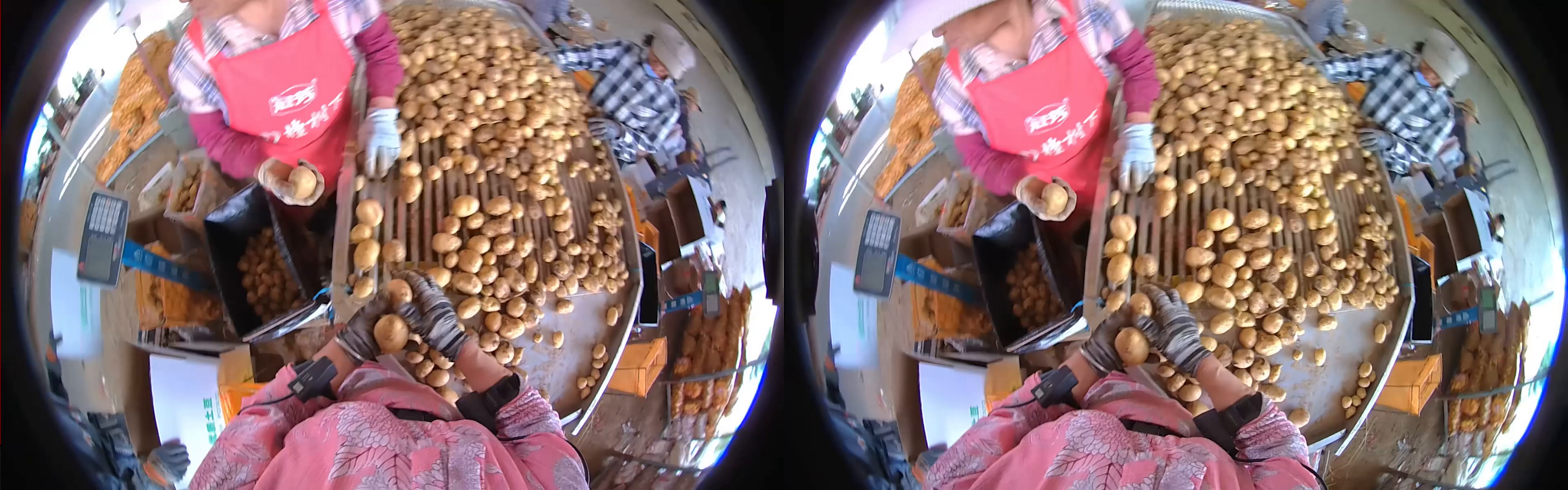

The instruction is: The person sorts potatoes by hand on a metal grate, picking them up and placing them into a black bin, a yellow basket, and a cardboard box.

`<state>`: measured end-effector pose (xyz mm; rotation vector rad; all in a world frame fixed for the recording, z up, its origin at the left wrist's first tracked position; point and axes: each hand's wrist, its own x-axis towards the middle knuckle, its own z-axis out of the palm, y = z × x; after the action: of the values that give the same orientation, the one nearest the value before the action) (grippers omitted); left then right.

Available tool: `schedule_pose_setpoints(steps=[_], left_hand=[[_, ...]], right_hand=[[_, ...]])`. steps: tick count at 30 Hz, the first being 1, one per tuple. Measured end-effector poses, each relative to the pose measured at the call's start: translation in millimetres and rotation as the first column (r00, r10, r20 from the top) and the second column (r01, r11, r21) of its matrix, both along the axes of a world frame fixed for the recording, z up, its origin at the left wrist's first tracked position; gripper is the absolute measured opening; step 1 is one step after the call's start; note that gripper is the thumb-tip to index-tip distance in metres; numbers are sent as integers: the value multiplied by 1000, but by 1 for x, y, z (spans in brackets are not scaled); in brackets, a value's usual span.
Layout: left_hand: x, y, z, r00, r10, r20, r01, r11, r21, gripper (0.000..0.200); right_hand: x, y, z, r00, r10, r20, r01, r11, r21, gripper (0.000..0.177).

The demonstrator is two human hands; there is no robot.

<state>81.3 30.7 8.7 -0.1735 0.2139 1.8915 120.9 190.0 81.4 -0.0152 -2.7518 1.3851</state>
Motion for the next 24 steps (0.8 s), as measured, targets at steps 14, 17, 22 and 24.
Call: schedule_pose_setpoints(steps=[14,17,22,24], left_hand=[[40,-176,15,856,445,-262,-516,768,-379,33],[72,-303,-37,910,412,-37,-391,829,-401,36],[148,-342,12,830,548,-106,-445,534,-719,28],[181,-367,-18,723,690,40,-348,414,-841,23]], right_hand=[[15,72,-89,973,50,225,92,811,-578,37],[41,87,-61,882,-144,449,423,662,-618,47],[86,144,-97,752,-294,590,645,513,-566,52],[109,160,-104,796,-255,548,604,368,-706,48]])
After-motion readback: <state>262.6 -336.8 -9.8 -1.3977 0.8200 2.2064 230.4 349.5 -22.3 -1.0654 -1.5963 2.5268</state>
